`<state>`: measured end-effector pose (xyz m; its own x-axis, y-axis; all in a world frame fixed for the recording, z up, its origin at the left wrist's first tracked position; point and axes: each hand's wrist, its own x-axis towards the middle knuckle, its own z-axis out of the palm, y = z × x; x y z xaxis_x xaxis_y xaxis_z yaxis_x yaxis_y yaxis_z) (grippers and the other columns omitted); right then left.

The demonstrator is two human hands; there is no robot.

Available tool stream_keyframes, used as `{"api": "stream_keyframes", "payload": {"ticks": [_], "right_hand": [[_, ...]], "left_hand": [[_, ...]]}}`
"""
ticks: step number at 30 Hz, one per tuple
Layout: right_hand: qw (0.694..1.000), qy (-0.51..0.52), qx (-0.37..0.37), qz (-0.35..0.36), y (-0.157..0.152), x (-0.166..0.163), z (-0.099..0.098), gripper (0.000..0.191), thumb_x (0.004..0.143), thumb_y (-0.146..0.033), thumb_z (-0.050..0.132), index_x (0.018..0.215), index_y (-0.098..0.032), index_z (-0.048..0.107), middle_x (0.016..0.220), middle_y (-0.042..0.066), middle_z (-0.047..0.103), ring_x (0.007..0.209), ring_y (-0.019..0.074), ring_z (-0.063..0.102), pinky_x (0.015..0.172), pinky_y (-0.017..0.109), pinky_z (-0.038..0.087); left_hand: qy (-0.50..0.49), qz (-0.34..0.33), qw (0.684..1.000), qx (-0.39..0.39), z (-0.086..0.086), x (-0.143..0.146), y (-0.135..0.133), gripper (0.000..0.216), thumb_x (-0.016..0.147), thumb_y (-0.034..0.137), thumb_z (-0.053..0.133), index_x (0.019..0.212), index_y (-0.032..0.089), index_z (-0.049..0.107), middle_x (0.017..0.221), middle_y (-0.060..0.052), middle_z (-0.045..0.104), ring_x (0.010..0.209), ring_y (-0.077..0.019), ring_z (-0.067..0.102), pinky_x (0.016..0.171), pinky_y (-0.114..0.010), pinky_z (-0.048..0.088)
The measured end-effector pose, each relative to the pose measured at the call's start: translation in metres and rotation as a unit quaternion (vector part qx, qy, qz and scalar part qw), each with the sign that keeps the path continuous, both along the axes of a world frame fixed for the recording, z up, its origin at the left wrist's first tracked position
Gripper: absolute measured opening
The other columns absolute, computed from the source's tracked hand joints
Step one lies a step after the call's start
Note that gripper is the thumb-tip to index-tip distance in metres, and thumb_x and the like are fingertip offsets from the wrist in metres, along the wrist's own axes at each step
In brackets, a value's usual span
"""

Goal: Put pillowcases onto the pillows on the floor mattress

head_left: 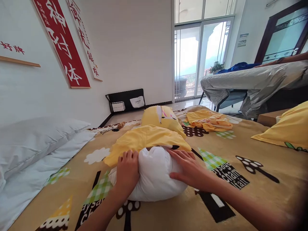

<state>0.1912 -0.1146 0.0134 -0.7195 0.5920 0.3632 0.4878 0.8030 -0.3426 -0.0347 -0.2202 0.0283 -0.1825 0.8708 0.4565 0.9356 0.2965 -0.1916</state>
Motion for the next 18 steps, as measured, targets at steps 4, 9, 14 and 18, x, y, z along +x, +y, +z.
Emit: {"api": "stream_keyframes", "payload": {"ticks": [4, 9, 14, 18], "right_hand": [[0.999, 0.029, 0.013, 0.002, -0.005, -0.019, -0.018, 0.053, 0.078, -0.031, 0.062, 0.129, -0.021, 0.05, 0.117, 0.011, 0.057, 0.104, 0.0264, 0.053, 0.091, 0.04, 0.041], [0.994, -0.033, 0.087, -0.054, -0.006, -0.027, -0.029, 0.033, 0.085, -0.019, 0.046, 0.116, -0.021, 0.058, 0.099, 0.009, 0.059, 0.084, 0.0224, 0.058, 0.068, 0.03, 0.044], [0.977, -0.152, 0.13, -0.074, -0.005, -0.048, -0.009, 0.029, 0.085, -0.014, 0.041, 0.105, -0.018, 0.063, 0.102, 0.013, 0.058, 0.074, 0.0215, 0.062, 0.059, 0.029, 0.045], [0.971, -0.192, 0.111, -0.085, -0.002, -0.077, 0.01, 0.03, 0.087, -0.011, 0.038, 0.101, -0.014, 0.064, 0.103, 0.017, 0.06, 0.075, 0.0235, 0.066, 0.062, 0.032, 0.05]], "left_hand": [[-0.01, -0.015, 0.996, 0.084, -0.003, 0.012, 0.014, 0.018, 0.087, 0.009, 0.041, 0.093, 0.017, 0.056, 0.092, -0.01, 0.058, 0.089, -0.0282, 0.051, 0.078, -0.042, 0.04], [-0.152, -0.114, 0.967, 0.169, -0.009, 0.006, 0.026, 0.024, 0.072, 0.002, 0.045, 0.088, 0.02, 0.047, 0.089, -0.007, 0.055, 0.088, -0.0242, 0.05, 0.076, -0.036, 0.042], [-0.173, -0.067, 0.979, 0.088, -0.001, 0.003, 0.028, 0.021, 0.069, 0.005, 0.044, 0.078, 0.023, 0.039, 0.082, -0.005, 0.056, 0.083, -0.0246, 0.054, 0.069, -0.033, 0.04], [-0.184, -0.051, 0.976, 0.102, 0.009, -0.001, 0.03, 0.019, 0.069, 0.006, 0.041, 0.075, 0.023, 0.036, 0.079, -0.005, 0.056, 0.081, -0.0235, 0.055, 0.067, -0.032, 0.038]]}}
